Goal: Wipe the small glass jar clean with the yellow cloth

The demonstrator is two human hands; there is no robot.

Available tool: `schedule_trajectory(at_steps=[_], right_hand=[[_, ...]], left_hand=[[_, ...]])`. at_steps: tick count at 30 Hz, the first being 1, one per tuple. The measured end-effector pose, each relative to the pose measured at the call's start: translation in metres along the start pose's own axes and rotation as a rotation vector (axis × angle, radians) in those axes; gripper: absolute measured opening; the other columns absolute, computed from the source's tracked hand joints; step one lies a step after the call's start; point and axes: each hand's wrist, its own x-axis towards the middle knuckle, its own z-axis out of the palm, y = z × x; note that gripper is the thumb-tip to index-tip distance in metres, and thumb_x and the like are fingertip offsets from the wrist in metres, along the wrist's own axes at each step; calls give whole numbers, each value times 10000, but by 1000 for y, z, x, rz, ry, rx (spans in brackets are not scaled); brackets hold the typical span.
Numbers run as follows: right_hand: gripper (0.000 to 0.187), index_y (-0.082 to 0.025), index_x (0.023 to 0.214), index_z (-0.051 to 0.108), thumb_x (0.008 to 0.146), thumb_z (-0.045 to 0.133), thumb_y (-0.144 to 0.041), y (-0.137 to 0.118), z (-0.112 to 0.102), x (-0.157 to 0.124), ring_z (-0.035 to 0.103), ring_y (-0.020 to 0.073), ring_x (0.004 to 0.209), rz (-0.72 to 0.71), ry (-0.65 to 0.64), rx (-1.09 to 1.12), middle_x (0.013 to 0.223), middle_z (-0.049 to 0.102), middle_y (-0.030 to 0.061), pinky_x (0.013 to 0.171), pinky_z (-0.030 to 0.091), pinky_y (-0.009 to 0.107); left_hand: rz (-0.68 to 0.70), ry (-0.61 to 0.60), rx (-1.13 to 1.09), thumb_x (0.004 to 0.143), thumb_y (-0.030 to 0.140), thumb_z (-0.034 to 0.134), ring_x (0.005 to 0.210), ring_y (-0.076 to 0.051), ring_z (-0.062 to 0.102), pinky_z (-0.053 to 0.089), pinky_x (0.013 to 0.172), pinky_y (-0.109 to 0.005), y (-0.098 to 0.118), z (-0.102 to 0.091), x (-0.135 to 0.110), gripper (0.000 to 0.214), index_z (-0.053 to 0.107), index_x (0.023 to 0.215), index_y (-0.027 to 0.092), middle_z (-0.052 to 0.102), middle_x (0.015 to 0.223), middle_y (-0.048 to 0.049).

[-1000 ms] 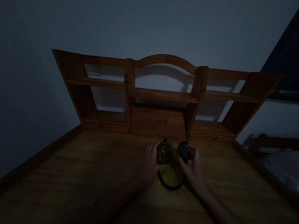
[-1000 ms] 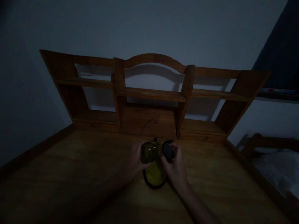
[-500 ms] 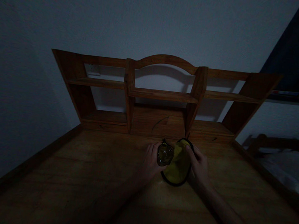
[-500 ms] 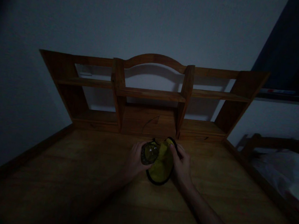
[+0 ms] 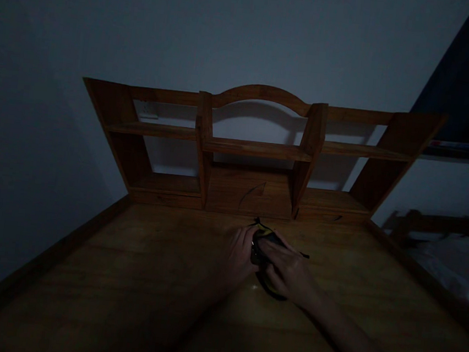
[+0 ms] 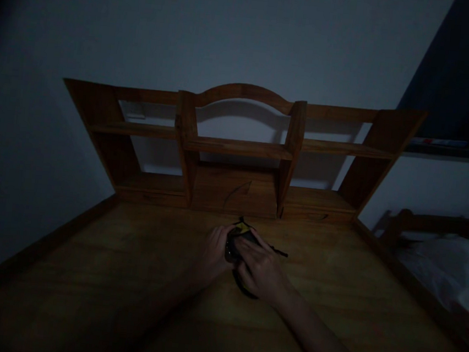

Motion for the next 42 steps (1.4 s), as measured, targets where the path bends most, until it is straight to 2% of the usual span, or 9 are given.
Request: schedule_trajectory(at_steps=[8,13,16,20,23,25,29,34,42], right_hand=[[561,-168,1397,343,842,370,-87,-10,-3,5,507,214,1238,51,-85,36,1330,548,106,1166,155,552],[410,-208,1290,397,888,362,-139,-9,-2,-2,490,215,1231,220,-59,164,1248,570,90,1080,361,461],[277,-221,1163,431,898,367,-171,-6,0,-6,556,200,1087,333,-61,297,1074,591,64,959,467,390],[277,-220,1159,408,892,354,-170,-2,-1,-6,582,176,910,359,-67,363,1005,569,50,844,512,350],[260,-213,1102,451,859,381,-156,-1,-7,-3,587,201,921,262,-46,238,965,585,50,949,467,434],[270,-206,1095,475,838,411,-156,-3,-12,0,597,218,941,163,-47,114,941,606,50,1066,354,517],[470,-160,1290,413,822,448,-177,-10,-15,6,563,257,1111,47,-28,-65,1152,614,119,1139,179,597],[659,-119,1445,234,825,446,-186,-12,-7,6,422,284,1292,34,-51,-181,1355,505,161,1140,153,613],[676,-82,1443,235,809,459,-146,-8,1,6,421,297,1293,32,-88,-235,1360,499,175,1145,200,589]], left_hand=[[94,-48,111,777,286,605,1168,-299,465,384,1003,-469,-1,-1,-2,649,316,1348,184,488,1291,-130],[121,-58,137,764,344,659,1188,-312,444,388,994,-475,-4,-2,-1,725,298,1367,165,463,1330,-149],[113,-22,151,772,336,663,1171,-305,456,394,983,-473,-6,2,-2,710,308,1362,160,479,1313,-150],[126,-2,174,784,349,657,1167,-294,466,407,970,-460,-6,3,-3,701,309,1360,151,483,1315,-157],[137,-24,201,795,341,648,1161,-299,472,399,975,-462,-4,0,-2,688,310,1365,159,479,1330,-150],[144,-38,220,780,325,669,1163,-304,468,388,983,-467,-2,-3,-1,724,293,1378,168,469,1348,-140],[153,-35,207,765,351,686,1200,-308,441,378,994,-469,-5,-7,1,797,242,1404,179,441,1377,-140],[153,-29,176,788,347,661,1223,-314,426,367,997,-480,-9,-9,1,797,203,1419,183,422,1391,-150],[158,6,189,789,286,662,1212,-310,443,380,980,-474,-7,-9,-2,791,199,1423,183,410,1407,-163]])
